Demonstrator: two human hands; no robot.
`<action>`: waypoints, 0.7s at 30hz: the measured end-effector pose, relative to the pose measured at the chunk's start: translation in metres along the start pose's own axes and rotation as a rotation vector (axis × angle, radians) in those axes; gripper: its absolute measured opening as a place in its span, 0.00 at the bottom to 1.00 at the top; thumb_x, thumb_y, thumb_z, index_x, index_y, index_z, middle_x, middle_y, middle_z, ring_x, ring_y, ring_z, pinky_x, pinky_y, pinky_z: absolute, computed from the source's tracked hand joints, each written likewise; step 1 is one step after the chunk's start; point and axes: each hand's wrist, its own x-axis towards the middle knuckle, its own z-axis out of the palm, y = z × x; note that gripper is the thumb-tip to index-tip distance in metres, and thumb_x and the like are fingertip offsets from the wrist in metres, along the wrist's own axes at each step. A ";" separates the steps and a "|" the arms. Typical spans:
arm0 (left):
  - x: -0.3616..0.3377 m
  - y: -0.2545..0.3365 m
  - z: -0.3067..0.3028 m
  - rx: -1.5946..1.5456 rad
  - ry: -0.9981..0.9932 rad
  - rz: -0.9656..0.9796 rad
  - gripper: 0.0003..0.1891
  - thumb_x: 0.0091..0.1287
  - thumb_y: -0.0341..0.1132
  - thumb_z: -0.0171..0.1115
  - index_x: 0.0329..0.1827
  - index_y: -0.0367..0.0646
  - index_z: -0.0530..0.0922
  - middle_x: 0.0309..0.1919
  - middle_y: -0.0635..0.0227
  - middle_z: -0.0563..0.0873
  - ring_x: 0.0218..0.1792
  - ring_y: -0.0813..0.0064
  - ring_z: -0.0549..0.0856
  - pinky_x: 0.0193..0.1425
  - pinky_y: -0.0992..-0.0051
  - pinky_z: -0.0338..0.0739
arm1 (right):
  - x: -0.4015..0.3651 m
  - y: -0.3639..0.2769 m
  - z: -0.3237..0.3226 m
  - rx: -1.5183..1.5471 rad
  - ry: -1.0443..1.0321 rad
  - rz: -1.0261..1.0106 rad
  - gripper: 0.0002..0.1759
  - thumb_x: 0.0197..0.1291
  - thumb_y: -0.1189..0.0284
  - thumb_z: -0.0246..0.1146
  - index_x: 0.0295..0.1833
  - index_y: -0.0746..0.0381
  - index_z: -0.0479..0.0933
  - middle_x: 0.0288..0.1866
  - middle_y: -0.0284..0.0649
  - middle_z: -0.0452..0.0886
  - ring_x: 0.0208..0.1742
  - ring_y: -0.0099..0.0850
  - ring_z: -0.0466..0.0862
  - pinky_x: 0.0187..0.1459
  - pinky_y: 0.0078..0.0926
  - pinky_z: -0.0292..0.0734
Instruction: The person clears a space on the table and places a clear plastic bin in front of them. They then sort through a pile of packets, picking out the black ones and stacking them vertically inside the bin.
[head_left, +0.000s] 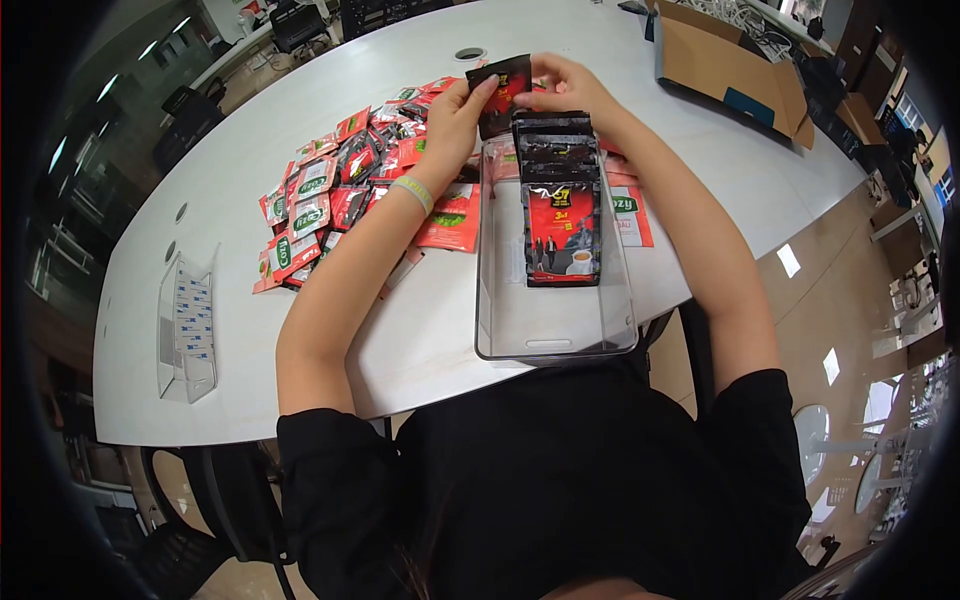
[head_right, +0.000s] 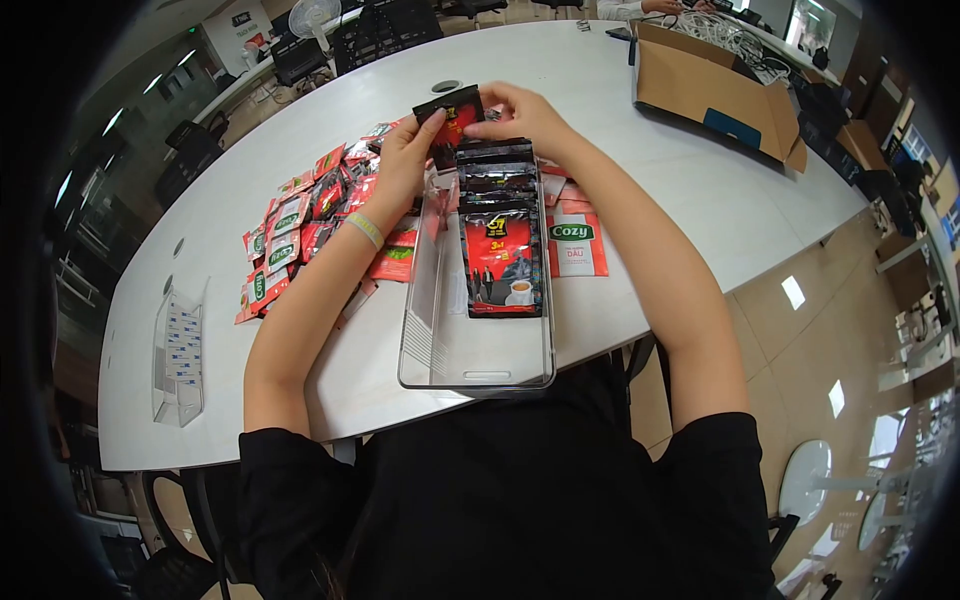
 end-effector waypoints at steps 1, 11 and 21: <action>0.001 0.003 0.001 -0.108 -0.044 0.070 0.15 0.69 0.43 0.57 0.44 0.40 0.81 0.31 0.75 0.84 0.31 0.90 0.78 0.34 0.87 0.70 | -0.001 -0.010 -0.005 0.035 0.032 -0.036 0.34 0.48 0.62 0.72 0.61 0.57 0.72 0.40 0.31 0.82 0.29 0.17 0.69 0.34 0.17 0.69; -0.009 0.076 0.011 -0.086 -0.037 0.333 0.19 0.69 0.44 0.56 0.52 0.35 0.76 0.46 0.64 0.80 0.44 0.79 0.80 0.49 0.79 0.75 | -0.014 -0.063 -0.038 -0.151 0.129 -0.256 0.18 0.49 0.70 0.69 0.45 0.62 0.76 0.32 0.34 0.83 0.31 0.20 0.79 0.36 0.19 0.74; -0.096 0.162 -0.003 0.034 -0.137 0.290 0.34 0.72 0.50 0.45 0.68 0.29 0.51 0.63 0.45 0.64 0.65 0.62 0.65 0.67 0.69 0.60 | -0.098 -0.139 -0.031 0.174 0.133 -0.158 0.18 0.49 0.78 0.70 0.46 0.67 0.73 0.36 0.33 0.82 0.36 0.18 0.80 0.37 0.15 0.76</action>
